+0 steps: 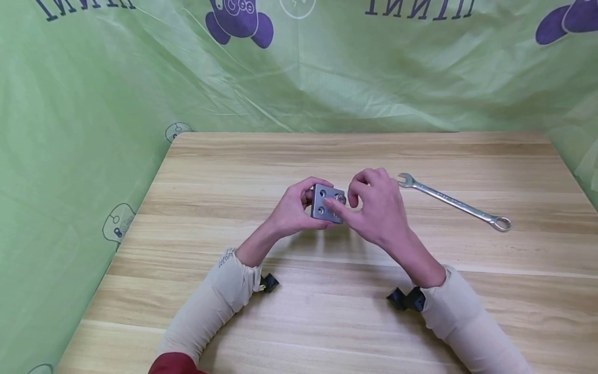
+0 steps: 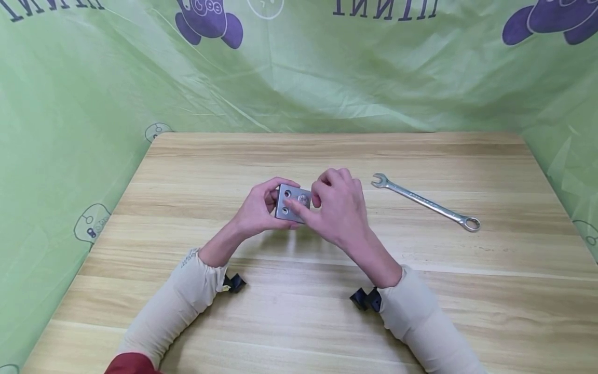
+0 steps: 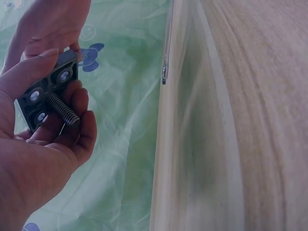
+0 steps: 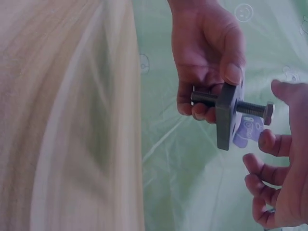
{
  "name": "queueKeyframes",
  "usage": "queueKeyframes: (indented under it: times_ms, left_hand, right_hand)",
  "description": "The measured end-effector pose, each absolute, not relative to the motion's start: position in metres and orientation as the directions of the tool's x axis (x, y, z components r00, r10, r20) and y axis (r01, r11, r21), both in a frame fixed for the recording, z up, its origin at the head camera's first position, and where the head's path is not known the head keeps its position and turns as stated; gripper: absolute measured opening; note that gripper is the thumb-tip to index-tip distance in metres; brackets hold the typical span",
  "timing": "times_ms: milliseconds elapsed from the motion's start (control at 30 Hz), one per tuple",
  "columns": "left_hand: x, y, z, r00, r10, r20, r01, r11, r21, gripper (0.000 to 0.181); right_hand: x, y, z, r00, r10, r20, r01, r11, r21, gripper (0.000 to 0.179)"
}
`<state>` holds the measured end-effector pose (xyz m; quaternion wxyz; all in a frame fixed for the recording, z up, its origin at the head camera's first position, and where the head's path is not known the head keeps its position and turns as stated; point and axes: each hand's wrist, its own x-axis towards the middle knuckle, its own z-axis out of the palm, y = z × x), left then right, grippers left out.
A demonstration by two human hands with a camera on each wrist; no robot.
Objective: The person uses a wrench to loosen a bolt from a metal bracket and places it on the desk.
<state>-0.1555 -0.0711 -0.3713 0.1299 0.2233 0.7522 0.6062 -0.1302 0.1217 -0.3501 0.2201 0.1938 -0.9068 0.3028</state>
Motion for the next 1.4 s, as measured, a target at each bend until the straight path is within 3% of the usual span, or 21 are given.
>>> queueKeyframes:
  times_ms: [300, 733, 1200, 1400]
  left_hand:
    - [-0.155, -0.071, -0.371, -0.867, 0.493, 0.075, 0.181, 0.170, 0.969, 0.064]
    - [-0.154, -0.072, -0.371, -0.863, 0.499, 0.076, 0.179, 0.160, 0.971, 0.064]
    - [-0.155, -0.072, -0.372, -0.856, 0.510, 0.080, 0.180, 0.149, 0.972, 0.065]
    - [-0.155, -0.072, -0.371, -0.860, 0.504, 0.076, 0.174, 0.150, 0.973, 0.065]
  right_hand:
    - [-0.129, 0.120, -0.349, -0.818, -0.277, 0.505, -0.530, 0.704, -0.472, 0.041]
    - [-0.130, 0.129, -0.343, -0.750, -0.358, 0.556, -0.638, 0.611, -0.468, 0.014]
    - [-0.131, 0.129, -0.340, -0.691, -0.401, 0.602, -0.715, 0.502, -0.487, 0.020]
    - [-0.131, 0.130, -0.340, -0.702, -0.407, 0.584, -0.704, 0.517, -0.486, 0.027]
